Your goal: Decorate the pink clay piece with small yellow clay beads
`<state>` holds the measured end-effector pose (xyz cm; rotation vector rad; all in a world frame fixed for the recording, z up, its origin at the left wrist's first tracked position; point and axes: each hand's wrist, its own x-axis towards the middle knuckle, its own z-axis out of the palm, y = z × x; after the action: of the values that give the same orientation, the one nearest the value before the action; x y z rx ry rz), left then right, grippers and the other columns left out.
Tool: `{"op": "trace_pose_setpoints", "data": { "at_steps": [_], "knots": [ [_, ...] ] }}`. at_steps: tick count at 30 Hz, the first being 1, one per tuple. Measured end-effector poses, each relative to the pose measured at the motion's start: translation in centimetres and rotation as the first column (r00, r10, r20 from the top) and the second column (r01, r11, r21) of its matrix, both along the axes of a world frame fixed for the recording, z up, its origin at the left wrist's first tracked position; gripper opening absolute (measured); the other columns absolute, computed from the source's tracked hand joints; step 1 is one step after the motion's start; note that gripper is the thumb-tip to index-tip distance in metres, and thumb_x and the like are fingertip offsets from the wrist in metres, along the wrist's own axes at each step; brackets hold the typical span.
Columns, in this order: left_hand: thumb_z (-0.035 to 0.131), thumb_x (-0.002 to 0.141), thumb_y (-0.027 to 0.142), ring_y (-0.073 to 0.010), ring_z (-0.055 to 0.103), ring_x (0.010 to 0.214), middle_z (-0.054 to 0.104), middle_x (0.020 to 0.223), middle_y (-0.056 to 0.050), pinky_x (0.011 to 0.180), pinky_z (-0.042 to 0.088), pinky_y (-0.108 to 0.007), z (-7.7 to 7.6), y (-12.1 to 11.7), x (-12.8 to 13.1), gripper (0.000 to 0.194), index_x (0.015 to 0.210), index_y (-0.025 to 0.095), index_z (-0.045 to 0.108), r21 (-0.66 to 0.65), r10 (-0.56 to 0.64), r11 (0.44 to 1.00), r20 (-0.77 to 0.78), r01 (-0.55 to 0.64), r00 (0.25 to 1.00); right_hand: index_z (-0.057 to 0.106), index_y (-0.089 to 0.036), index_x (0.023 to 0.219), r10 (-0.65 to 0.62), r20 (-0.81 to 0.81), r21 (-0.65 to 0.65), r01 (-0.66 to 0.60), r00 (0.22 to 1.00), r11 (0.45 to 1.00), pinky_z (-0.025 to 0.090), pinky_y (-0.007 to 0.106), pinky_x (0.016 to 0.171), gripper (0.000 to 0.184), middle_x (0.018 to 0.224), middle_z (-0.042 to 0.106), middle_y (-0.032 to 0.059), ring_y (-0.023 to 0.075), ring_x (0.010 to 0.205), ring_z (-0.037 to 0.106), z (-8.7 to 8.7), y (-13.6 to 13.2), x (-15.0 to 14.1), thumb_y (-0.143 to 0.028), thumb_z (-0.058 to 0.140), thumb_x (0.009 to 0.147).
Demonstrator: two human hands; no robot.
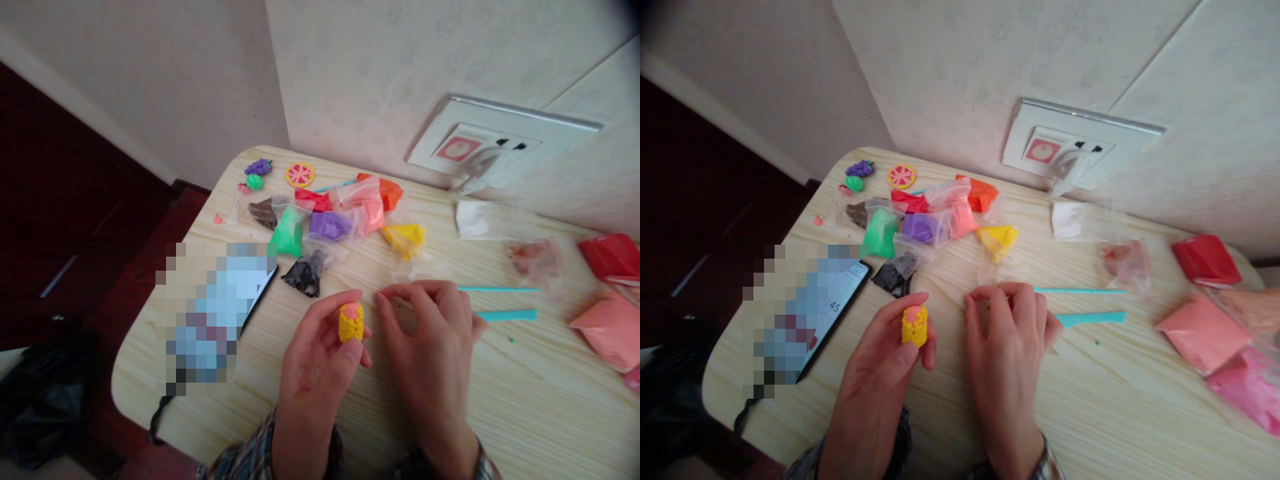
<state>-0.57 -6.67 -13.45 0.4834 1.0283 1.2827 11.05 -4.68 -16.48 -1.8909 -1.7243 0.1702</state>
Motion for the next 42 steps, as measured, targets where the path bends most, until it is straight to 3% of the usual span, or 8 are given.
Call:
{"op": "trace_pose_setpoints", "data": {
  "at_steps": [2, 4, 8, 10, 12, 17, 21, 42],
  "knots": [
    [0.07, 0.086, 0.02, -0.0053, 0.058, 0.07, 0.066, 0.083, 0.003, 0.066, 0.051, -0.013, -0.2, -0.1, 0.0, 0.027, 0.111, 0.031, 0.073, 0.01, -0.062, 0.998, -0.017, 0.062, 0.998, 0.067, -0.021, 0.082, 0.02, -0.106, 0.008, -0.019, 0.994, 1.0, 0.032, 0.042, 0.076, 0.008, 0.085, 0.059, 0.0048, 0.0247, 0.085, 0.054, 0.2, 0.0, 0.3, -0.023, 0.063, 0.089],
    [0.07, 0.087, 0.022, -0.0062, 0.06, 0.076, 0.067, 0.087, 0.003, 0.067, 0.051, -0.013, -0.3, -0.4, 0.0, 0.031, 0.116, 0.032, 0.069, 0.017, -0.14, 0.99, -0.058, 0.141, 0.988, 0.067, -0.023, 0.081, 0.048, -0.313, 0.016, -0.045, 0.949, 0.999, 0.036, 0.039, 0.074, 0.006, 0.084, 0.059, 0.0027, 0.0221, 0.084, 0.055, 0.5, -0.1, 0.7, -0.023, 0.065, 0.087],
    [0.071, 0.086, 0.023, -0.0079, 0.062, 0.082, 0.069, 0.092, 0.003, 0.072, 0.051, -0.016, -0.3, -0.9, 0.0, 0.028, 0.112, 0.03, 0.064, 0.04, -0.223, 0.972, -0.14, 0.23, 0.965, 0.067, -0.026, 0.08, 0.075, -0.756, 0.021, -0.09, 0.65, 0.996, 0.039, 0.032, 0.069, 0.007, 0.081, 0.057, -0.0006, 0.0171, 0.08, 0.053, 1.4, -0.3, 2.0, -0.024, 0.067, 0.087],
    [0.071, 0.085, 0.02, -0.0075, 0.062, 0.082, 0.069, 0.094, 0.004, 0.074, 0.05, -0.017, -0.2, -1.0, 0.0, 0.025, 0.108, 0.029, 0.064, 0.063, -0.228, 0.968, -0.182, 0.243, 0.956, 0.068, -0.026, 0.081, 0.091, -0.848, 0.035, -0.116, 0.522, 0.993, 0.04, 0.03, 0.07, 0.008, 0.08, 0.055, -0.0005, 0.0166, 0.081, 0.052, 1.8, -0.6, 2.7, -0.025, 0.066, 0.088],
    [0.07, 0.085, 0.014, -0.008, 0.062, 0.085, 0.07, 0.097, 0.004, 0.078, 0.05, -0.017, 0.1, -1.0, 0.0, 0.027, 0.107, 0.029, 0.064, 0.099, -0.244, 0.957, -0.244, 0.274, 0.939, 0.07, -0.026, 0.081, 0.114, -0.876, 0.046, -0.153, 0.468, 0.987, 0.041, 0.03, 0.071, 0.008, 0.08, 0.054, 0.0005, 0.0171, 0.083, 0.051, 2.1, -1.1, 3.3, -0.026, 0.067, 0.088],
    [0.062, 0.087, 0.011, -0.011, 0.06, 0.084, 0.067, 0.095, 0.002, 0.079, 0.05, -0.022, 0.6, -0.4, -0.2, 0.025, 0.105, 0.026, 0.068, 0.177, -0.305, 0.897, -0.41, 0.404, 0.859, 0.071, -0.026, 0.085, 0.174, -0.883, 0.066, -0.251, 0.435, 0.966, 0.042, 0.029, 0.069, 0.005, 0.083, 0.053, 0.0014, 0.0171, 0.083, 0.051, 2.1, -2.2, 4.0, -0.026, 0.067, 0.088],
    [0.061, 0.089, 0.014, -0.0122, 0.059, 0.084, 0.066, 0.095, 0.0, 0.08, 0.049, -0.025, 0.6, -0.1, -0.2, 0.023, 0.107, 0.025, 0.069, 0.192, -0.32, 0.878, -0.442, 0.437, 0.838, 0.07, -0.026, 0.085, 0.183, -0.878, 0.081, -0.239, 0.443, 0.968, 0.042, 0.029, 0.069, 0.005, 0.082, 0.052, 0.001, 0.0166, 0.082, 0.051, 1.9, -2.5, 4.2, -0.025, 0.067, 0.089],
    [0.065, 0.089, 0.02, -0.0143, 0.057, 0.081, 0.063, 0.088, -0.002, 0.077, 0.05, -0.026, 0.7, -0.2, -0.3, 0.022, 0.109, 0.025, 0.074, 0.199, -0.305, 0.876, -0.476, 0.439, 0.825, 0.066, -0.026, 0.086, 0.252, -0.796, 0.102, -0.289, 0.551, 0.952, 0.044, 0.03, 0.066, 0.009, 0.085, 0.051, 0.0018, 0.0181, 0.083, 0.049, 2.2, -2.9, 3.8, -0.018, 0.064, 0.087]
  ]
}}
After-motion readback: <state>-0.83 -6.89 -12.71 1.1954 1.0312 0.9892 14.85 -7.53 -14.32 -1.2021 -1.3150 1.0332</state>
